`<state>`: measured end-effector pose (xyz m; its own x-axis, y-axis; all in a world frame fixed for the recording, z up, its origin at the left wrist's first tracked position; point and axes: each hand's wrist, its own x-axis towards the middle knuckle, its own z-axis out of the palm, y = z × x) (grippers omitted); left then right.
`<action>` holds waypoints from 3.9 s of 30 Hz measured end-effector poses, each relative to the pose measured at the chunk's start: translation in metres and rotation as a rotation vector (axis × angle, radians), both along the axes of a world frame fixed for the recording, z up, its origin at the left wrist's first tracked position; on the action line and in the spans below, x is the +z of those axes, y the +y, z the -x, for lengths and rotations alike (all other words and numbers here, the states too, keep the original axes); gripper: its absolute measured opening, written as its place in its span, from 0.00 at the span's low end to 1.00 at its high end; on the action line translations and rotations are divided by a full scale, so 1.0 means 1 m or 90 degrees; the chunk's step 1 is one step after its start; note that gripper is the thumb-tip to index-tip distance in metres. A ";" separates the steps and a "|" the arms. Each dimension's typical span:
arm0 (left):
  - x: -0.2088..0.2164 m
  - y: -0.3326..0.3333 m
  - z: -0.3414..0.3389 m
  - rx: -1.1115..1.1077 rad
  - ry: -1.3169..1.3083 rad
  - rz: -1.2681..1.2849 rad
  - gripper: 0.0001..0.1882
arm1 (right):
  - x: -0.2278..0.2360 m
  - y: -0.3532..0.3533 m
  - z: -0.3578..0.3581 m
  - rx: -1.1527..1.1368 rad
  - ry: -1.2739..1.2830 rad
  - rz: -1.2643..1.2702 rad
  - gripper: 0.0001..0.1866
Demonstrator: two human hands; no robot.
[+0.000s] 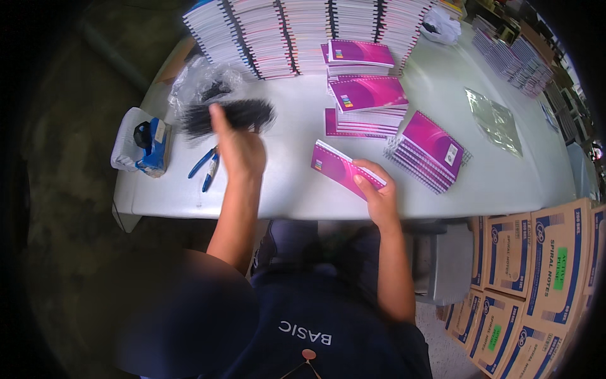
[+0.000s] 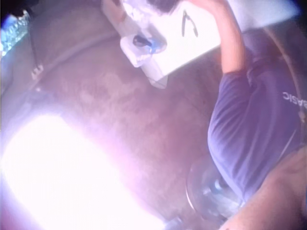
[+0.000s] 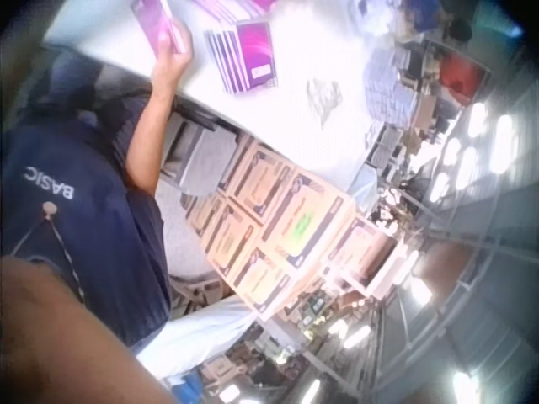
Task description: The person binds notebooks by threading a spiral wire through the pre-punched holes of a notebook stack by hand and then adds it to a finished pile.
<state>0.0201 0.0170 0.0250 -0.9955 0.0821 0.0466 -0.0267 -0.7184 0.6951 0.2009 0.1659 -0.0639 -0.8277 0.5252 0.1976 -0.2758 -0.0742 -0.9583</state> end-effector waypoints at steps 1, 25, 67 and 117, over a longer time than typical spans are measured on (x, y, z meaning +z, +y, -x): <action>-0.020 0.008 0.008 -0.059 -0.162 0.023 0.37 | -0.002 -0.002 0.002 0.007 0.008 0.019 0.13; -0.072 0.021 0.092 0.125 0.691 1.136 0.14 | 0.003 0.001 -0.002 0.003 -0.011 -0.017 0.13; 0.017 -0.012 0.025 -0.634 0.827 0.895 0.14 | 0.014 -0.014 0.000 0.074 -0.074 -0.079 0.15; -0.103 -0.062 -0.070 -0.111 1.065 0.690 0.57 | -0.006 -0.080 -0.001 -0.020 0.055 -0.412 0.24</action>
